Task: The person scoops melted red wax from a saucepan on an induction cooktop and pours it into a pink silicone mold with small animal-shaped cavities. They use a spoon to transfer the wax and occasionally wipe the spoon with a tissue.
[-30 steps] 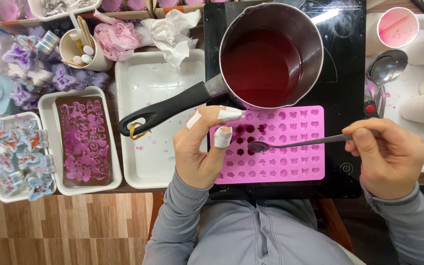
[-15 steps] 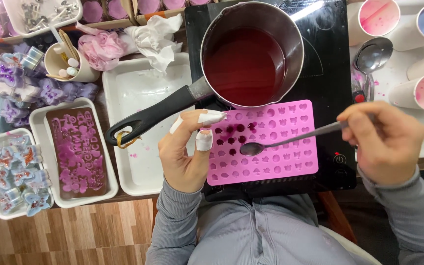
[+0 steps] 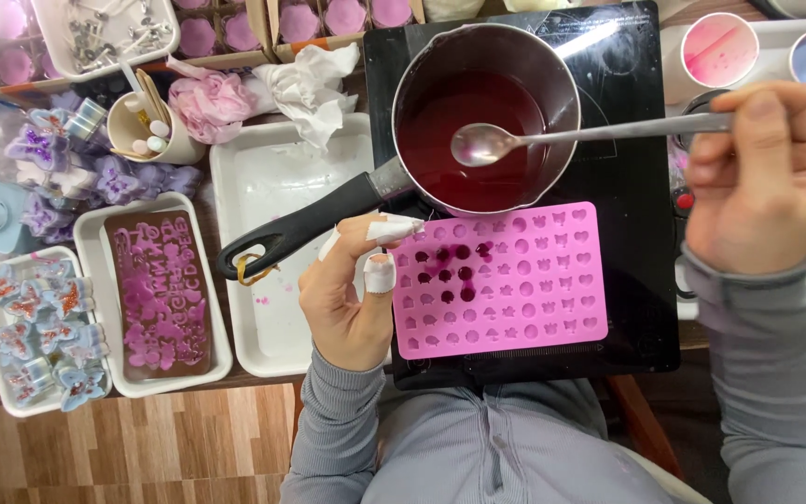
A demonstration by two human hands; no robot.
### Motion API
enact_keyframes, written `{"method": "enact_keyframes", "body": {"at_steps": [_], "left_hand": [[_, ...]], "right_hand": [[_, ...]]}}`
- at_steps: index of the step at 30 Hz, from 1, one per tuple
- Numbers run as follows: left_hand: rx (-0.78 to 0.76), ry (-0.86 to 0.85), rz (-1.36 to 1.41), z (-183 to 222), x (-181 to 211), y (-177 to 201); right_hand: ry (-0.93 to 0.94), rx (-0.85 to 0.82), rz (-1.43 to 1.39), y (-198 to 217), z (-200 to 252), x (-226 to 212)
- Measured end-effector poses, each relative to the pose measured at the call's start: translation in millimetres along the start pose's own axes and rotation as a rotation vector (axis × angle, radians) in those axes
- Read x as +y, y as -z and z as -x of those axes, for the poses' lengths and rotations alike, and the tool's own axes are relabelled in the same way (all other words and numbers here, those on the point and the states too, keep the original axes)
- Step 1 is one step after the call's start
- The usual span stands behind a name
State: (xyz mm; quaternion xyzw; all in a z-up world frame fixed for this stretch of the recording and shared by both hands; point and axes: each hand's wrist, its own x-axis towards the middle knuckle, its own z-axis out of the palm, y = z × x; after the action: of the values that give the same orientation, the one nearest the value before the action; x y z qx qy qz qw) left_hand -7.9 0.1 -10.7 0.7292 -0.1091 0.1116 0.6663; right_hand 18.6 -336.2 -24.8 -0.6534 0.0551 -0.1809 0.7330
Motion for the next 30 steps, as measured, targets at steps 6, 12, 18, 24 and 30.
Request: {"method": "enact_keyframes", "body": {"at_steps": [6, 12, 18, 24, 30], "left_hand": [[-0.014, -0.014, -0.039, -2, 1, 1], [-0.044, -0.005, -0.071, -7, 2, 0], [-0.057, -0.007, -0.091, -8, 5, 0], [-0.056, 0.007, -0.079, -9, 4, 2], [-0.042, 0.003, -0.079, -10, 4, 3]], "right_hand": [[0.107, -0.056, 0.379, -53, -5, -11], [0.080, -0.080, 0.408, -65, -5, -6], [0.073, -0.145, 0.387, -55, -3, 14], [-0.090, -0.142, 0.202, -53, -4, 21], [-0.174, -0.045, -0.059, -42, -8, 30]]}}
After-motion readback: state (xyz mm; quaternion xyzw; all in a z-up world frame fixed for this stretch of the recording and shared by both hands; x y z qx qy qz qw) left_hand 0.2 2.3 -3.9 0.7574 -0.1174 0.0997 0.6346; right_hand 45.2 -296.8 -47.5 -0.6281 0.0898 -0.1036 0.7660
